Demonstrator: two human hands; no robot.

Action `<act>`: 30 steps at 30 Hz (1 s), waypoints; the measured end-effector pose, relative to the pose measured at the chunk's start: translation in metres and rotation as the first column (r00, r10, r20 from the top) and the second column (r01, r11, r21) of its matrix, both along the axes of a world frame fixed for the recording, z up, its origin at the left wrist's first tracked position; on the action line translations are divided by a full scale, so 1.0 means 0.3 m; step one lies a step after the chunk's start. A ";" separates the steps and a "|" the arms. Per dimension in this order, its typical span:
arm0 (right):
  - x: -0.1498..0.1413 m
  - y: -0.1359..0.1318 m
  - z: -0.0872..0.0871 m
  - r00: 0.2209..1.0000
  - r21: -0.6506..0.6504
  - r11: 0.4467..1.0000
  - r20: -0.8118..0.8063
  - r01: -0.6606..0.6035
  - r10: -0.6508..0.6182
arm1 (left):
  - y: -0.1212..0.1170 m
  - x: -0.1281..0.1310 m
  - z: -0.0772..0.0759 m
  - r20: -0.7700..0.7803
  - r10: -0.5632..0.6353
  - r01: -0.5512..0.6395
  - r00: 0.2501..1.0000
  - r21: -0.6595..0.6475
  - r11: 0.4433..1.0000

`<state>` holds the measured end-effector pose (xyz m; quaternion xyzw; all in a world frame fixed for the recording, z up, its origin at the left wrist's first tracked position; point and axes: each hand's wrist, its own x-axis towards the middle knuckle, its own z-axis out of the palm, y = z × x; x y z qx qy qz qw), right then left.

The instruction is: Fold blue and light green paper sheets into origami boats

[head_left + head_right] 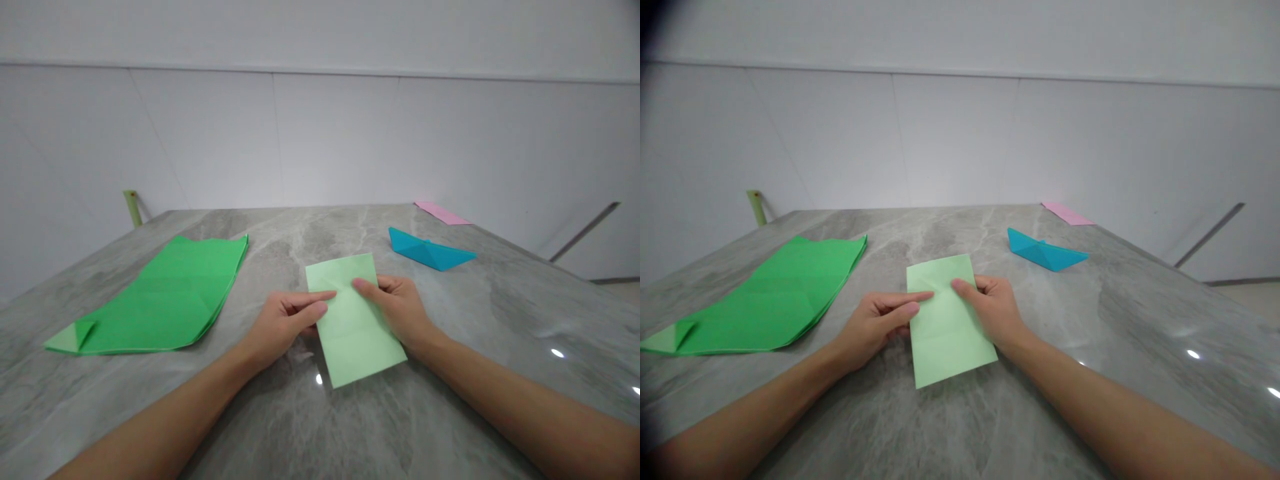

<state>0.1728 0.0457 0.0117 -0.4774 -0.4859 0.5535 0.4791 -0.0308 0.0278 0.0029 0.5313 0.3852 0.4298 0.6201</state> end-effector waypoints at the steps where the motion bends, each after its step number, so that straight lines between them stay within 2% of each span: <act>1: 0.002 0.000 0.003 0.999 0.009 0.999 0.008 0.034 -0.034 | -0.005 0.002 0.004 0.023 -0.039 0.040 0.999 -0.033 0.999; 4: 0.005 -0.001 0.012 0.994 0.037 0.993 0.009 0.109 -0.110 | -0.020 0.011 0.023 0.021 -0.121 0.122 0.992 -0.051 0.991; 9: 0.007 0.002 0.019 0.983 0.066 0.981 -0.003 0.181 -0.181 | -0.047 0.022 0.049 -0.084 -0.238 0.237 0.968 -0.018 0.971; 13: 0.021 0.022 0.012 0.971 0.084 0.968 -0.009 0.237 -0.237 | -0.080 0.018 0.058 -0.113 -0.397 0.395 0.911 -0.035 0.918; 16: 0.037 0.044 0.006 0.959 0.078 0.957 -0.082 0.278 -0.272 | -0.087 0.011 0.061 -0.141 -0.495 0.492 0.858 -0.056 0.869; 17: 0.040 0.049 0.005 0.955 0.066 0.957 -0.113 0.284 -0.275 | -0.080 0.010 0.058 -0.149 -0.472 0.470 0.869 -0.056 0.881; 18: 0.041 0.052 0.005 0.953 0.048 0.959 -0.139 0.279 -0.270 | -0.070 0.008 0.054 -0.140 -0.375 0.372 0.916 -0.050 0.927; 20: 0.035 0.047 0.006 0.960 0.006 0.973 -0.168 0.229 -0.225 | -0.040 0.007 0.042 -0.117 -0.056 0.055 0.992 -0.012 0.998; 21: 0.028 0.039 0.006 0.968 -0.009 0.983 -0.172 0.184 -0.183 | -0.023 0.007 0.035 -0.085 0.080 -0.080 0.993 0.003 0.997; 22: 0.019 0.029 0.006 0.977 -0.017 0.991 -0.168 0.129 -0.130 | -0.007 0.007 0.029 -0.064 0.128 -0.130 0.990 -0.017 0.991; 26: -0.011 -0.008 -0.001 0.991 -0.029 0.994 -0.084 -0.103 0.100 | 0.022 0.015 0.010 -0.094 0.160 -0.160 0.983 0.006 0.987; 30: -0.013 -0.017 -0.003 0.983 -0.039 0.982 -0.037 -0.183 0.182 | 0.009 0.019 0.001 -0.164 0.208 -0.196 0.964 0.090 0.977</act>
